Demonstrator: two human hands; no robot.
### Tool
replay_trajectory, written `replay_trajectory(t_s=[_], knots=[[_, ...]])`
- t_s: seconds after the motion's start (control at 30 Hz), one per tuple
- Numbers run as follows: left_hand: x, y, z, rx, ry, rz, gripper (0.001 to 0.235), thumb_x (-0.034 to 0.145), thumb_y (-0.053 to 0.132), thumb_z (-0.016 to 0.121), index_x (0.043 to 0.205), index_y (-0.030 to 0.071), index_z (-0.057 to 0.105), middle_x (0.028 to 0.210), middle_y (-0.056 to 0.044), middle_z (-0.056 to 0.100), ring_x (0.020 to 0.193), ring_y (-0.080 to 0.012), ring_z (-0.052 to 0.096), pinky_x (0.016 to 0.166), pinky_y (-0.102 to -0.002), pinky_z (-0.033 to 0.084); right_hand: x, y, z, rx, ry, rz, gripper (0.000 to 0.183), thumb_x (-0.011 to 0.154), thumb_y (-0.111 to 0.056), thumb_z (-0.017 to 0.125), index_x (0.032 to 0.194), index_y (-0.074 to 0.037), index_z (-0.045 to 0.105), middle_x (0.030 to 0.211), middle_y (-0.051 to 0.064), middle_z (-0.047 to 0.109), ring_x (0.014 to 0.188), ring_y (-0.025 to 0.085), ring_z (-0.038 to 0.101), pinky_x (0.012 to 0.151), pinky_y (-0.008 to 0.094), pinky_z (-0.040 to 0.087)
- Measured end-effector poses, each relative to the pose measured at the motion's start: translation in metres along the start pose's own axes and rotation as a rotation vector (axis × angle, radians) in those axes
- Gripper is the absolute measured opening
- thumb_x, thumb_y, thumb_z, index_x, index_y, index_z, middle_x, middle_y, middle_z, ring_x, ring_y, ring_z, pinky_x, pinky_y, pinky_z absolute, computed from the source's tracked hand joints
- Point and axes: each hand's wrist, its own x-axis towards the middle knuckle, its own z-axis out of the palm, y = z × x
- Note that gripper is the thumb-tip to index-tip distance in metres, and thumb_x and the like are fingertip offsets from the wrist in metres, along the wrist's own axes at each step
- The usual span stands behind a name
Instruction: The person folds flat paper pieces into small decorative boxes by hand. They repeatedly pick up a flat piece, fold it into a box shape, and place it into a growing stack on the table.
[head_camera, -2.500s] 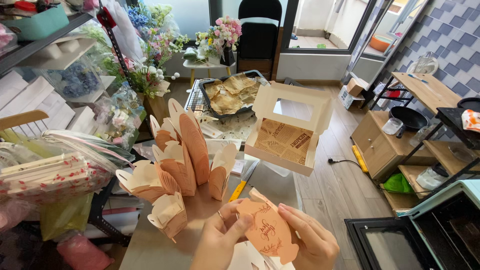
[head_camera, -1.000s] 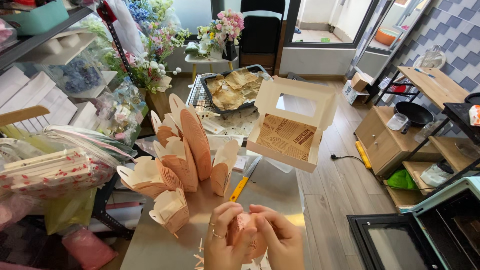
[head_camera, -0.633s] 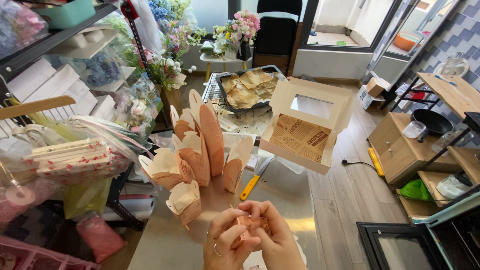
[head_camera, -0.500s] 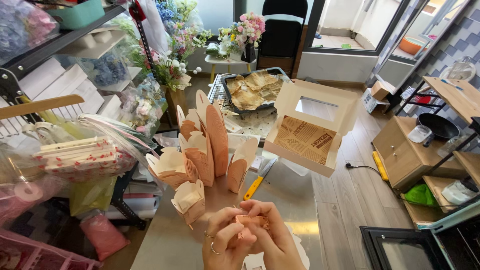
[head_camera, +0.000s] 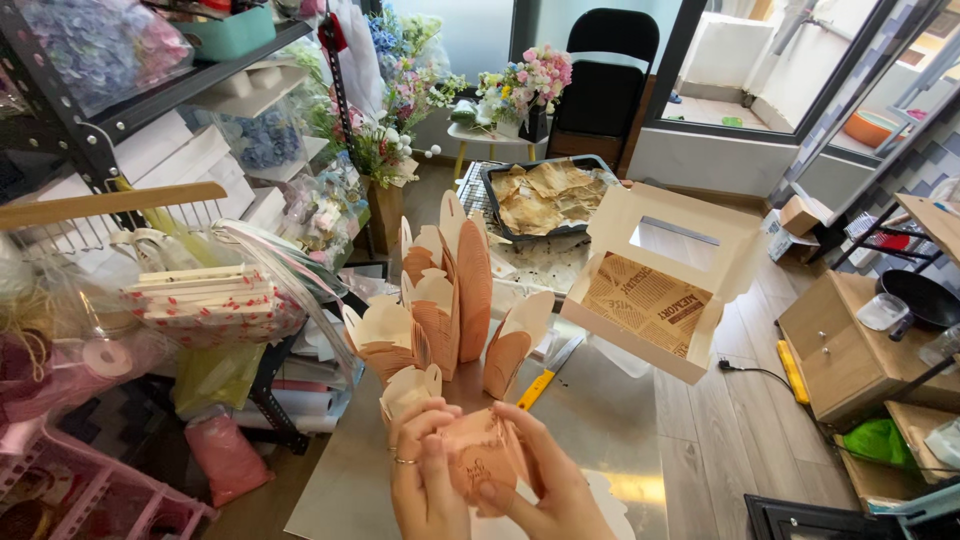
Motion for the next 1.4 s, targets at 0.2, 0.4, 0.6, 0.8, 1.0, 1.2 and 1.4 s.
replay_trajectory(t_s=[0.2,0.4,0.6,0.8,1.0,1.2,1.4], knots=[[0.02,-0.039,-0.043,0.314,0.149,-0.045,0.029,0.097,0.012,0.062,0.123,0.002,0.057,0.139,-0.016,0.055,0.128,-0.027,0.052,0.106,-0.038,0.043,0.087,-0.031,-0.008,-1.019,-0.149,-0.448,0.058,0.075,-0.026,0.083,0.127,-0.012,0.062,0.125,0.005,0.065,0.114,0.028,0.064,0.094,0.042,0.051],[0.027,-0.079,-0.064,0.444,0.008,-0.157,0.072,0.078,0.024,0.081,0.138,0.004,0.049,0.146,-0.014,0.049,0.13,-0.0279,0.052,0.101,-0.041,0.047,0.134,-0.008,0.047,-1.534,-0.642,-0.709,0.032,0.081,-0.033,0.074,0.105,-0.011,0.071,0.117,0.004,0.061,0.11,0.026,0.057,0.087,0.039,0.048],[0.028,-0.08,-0.066,0.359,-0.144,-0.23,0.1,0.068,0.025,0.088,0.151,0.005,0.035,0.149,-0.015,0.045,0.133,-0.0289,0.05,0.102,-0.043,0.046,0.139,0.002,0.059,-1.416,-0.588,-0.76,0.055,0.066,-0.025,0.071,0.119,-0.011,0.071,0.112,0.007,0.061,0.109,0.026,0.058,0.081,0.035,0.049],[0.03,-0.083,-0.065,0.449,-0.192,-0.349,0.098,0.065,0.022,0.088,0.15,0.012,0.039,0.141,-0.014,0.055,0.125,-0.0283,0.057,0.102,-0.042,0.046,0.139,-0.002,0.029,-1.455,-0.682,-0.518,0.024,0.081,-0.016,0.07,0.105,-0.011,0.071,0.106,0.003,0.068,0.111,0.022,0.062,0.097,0.039,0.046],[0.029,-0.094,-0.06,0.524,-0.168,-0.405,0.081,0.073,0.026,0.086,0.145,0.017,0.05,0.127,-0.014,0.067,0.115,-0.0285,0.065,0.097,-0.041,0.051,0.128,-0.002,0.024,-1.212,-0.497,-0.689,0.024,0.079,-0.018,0.072,0.101,-0.01,0.074,0.107,0.006,0.073,0.111,0.027,0.065,0.1,0.041,0.046],[0.029,-0.103,-0.063,0.574,-0.184,-0.365,0.078,0.076,0.028,0.081,0.145,0.012,0.05,0.128,-0.013,0.068,0.115,-0.0296,0.065,0.096,-0.042,0.05,0.038,0.038,-0.067,-0.87,0.111,-0.27,0.013,0.092,-0.024,0.074,0.102,-0.015,0.074,0.096,0.0,0.077,0.094,0.022,0.071,0.086,0.036,0.057],[-0.013,-0.125,-0.071,0.708,0.06,-0.058,0.079,0.068,0.031,0.086,0.133,-0.001,0.054,0.125,-0.023,0.059,0.117,-0.0388,0.056,0.093,-0.045,0.046,-0.086,0.152,-0.115,-1.328,0.116,0.856,0.115,0.065,-0.074,0.086,0.152,-0.012,0.041,0.146,0.012,0.048,0.135,0.03,0.046,0.109,0.041,0.045]])
